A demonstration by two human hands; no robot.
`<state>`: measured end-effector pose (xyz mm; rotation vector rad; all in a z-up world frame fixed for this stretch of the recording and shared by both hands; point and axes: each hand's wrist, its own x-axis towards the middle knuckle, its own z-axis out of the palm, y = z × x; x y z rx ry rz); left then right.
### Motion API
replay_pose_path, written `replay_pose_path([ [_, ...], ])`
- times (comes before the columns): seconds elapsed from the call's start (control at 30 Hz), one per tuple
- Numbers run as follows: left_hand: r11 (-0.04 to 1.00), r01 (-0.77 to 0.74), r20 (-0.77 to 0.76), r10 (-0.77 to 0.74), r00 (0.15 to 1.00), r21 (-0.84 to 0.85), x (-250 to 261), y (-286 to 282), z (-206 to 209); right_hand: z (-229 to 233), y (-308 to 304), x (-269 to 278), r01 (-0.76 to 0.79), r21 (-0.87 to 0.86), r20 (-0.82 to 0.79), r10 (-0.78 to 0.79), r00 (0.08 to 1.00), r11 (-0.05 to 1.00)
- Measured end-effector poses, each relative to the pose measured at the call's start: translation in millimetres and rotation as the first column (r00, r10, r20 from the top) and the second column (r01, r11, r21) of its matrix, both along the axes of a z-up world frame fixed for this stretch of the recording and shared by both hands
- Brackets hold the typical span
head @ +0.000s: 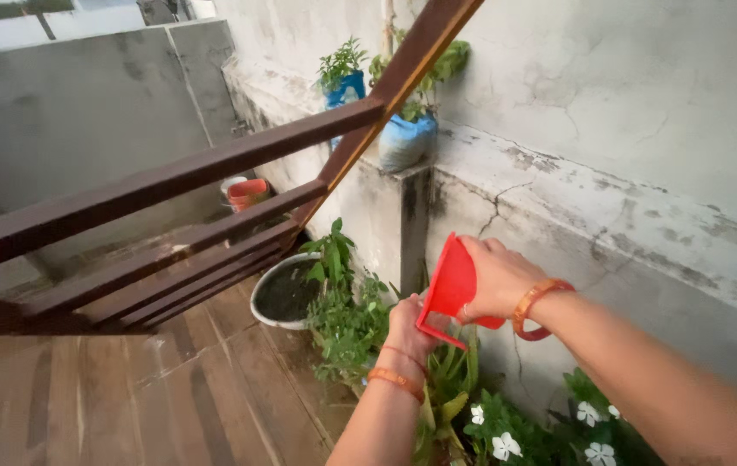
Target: The person scoops water from a bucket using a red plastic cup and waters several potted plants arranged along a wall and on a metal stand. The person repeatedly refills the cup and pours water into different pots, including a hanging planter.
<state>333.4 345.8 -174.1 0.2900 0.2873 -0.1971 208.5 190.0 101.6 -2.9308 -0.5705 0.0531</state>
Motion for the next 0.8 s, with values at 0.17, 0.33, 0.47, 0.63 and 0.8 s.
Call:
replay_pose_path([
  [0.17,0.996,-0.09,0.034,0.09,0.995,-0.003,-7.5,7.7,15.7,-11.4,-2.1,2.2,-0.013,0.121,0.071,0.004,0.997,0.993],
  [0.33,0.99,-0.142,0.079,0.142,0.987,-0.005,-12.6,17.7,22.0,-31.0,-12.5,7.3,-0.05,0.452,0.16,-0.026,0.987,0.891],
  [0.47,0.989,-0.142,0.114,0.144,0.983,-0.027,-16.7,23.8,24.7,-39.7,-25.5,1.5,-0.027,0.612,0.061,-0.013,0.998,0.791],
  [0.63,0.982,-0.14,0.03,0.145,0.989,-0.128,-34.1,22.1,26.6,-37.8,-35.9,-8.3,-0.031,0.638,-0.025,0.061,0.998,0.769],
  [0.8,0.99,-0.141,-0.119,0.14,0.983,0.002,-35.9,7.2,20.1,-35.3,-34.9,-13.0,-0.009,0.428,-0.056,0.036,0.998,0.904],
])
